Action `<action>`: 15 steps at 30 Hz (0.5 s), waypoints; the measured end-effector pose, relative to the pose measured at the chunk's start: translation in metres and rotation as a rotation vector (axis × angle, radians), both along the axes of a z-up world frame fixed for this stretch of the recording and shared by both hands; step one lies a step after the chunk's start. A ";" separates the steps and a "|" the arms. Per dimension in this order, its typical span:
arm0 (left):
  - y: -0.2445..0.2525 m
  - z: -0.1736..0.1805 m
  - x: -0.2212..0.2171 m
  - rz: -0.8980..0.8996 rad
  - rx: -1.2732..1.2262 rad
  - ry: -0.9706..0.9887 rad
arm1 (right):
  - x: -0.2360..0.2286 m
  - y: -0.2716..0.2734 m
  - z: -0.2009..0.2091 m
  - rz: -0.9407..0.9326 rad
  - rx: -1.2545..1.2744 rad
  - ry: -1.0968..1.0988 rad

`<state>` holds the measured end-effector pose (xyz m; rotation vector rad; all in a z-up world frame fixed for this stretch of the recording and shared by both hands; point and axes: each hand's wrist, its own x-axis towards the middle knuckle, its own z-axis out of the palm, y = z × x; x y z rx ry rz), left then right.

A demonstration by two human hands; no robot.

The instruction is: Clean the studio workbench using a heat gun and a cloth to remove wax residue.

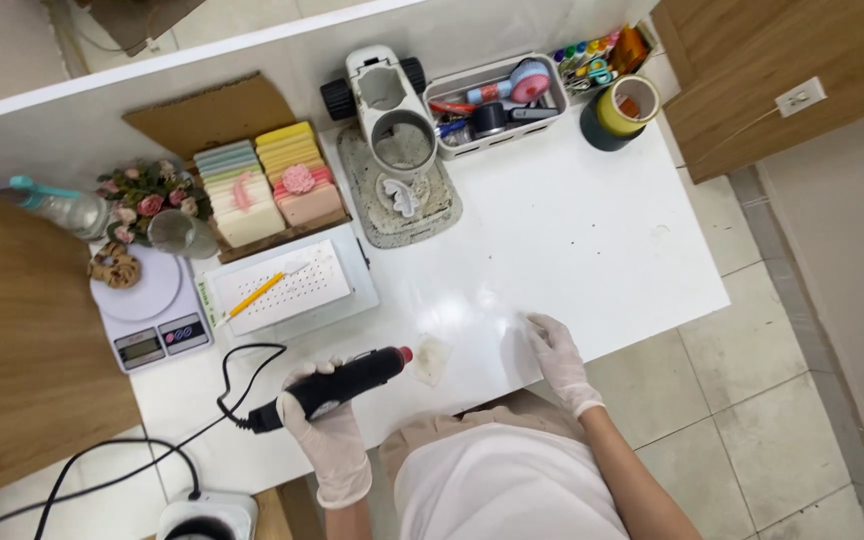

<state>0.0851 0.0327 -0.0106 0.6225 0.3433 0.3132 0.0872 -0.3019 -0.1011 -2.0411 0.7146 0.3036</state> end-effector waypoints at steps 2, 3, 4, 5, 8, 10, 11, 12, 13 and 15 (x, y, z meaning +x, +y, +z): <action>0.003 0.006 0.004 0.029 -0.005 -0.012 | -0.010 0.007 0.009 0.113 -0.057 0.007; 0.004 0.008 0.005 0.042 -0.026 -0.031 | -0.016 0.010 0.013 0.210 -0.128 0.005; 0.002 0.011 0.006 0.047 -0.020 -0.024 | -0.016 0.016 0.018 0.216 -0.122 0.012; 0.001 0.014 0.006 0.054 -0.006 -0.033 | -0.015 0.023 0.023 0.405 -0.213 -0.122; 0.000 0.021 0.004 0.072 0.025 -0.026 | -0.009 0.056 0.022 0.714 -0.312 -0.287; -0.001 0.025 0.002 0.085 0.039 -0.008 | -0.001 0.079 0.020 0.836 -0.322 -0.317; -0.002 0.025 0.001 0.097 0.024 -0.002 | 0.004 0.090 0.019 0.866 -0.326 -0.300; 0.000 0.026 -0.001 0.113 0.011 0.007 | 0.008 0.104 0.018 0.899 -0.326 -0.284; 0.002 0.028 -0.004 0.119 0.016 0.016 | 0.010 0.104 0.003 0.906 -0.316 -0.279; 0.005 0.031 -0.007 0.135 -0.015 -0.007 | 0.015 0.103 -0.029 0.691 -0.288 -0.385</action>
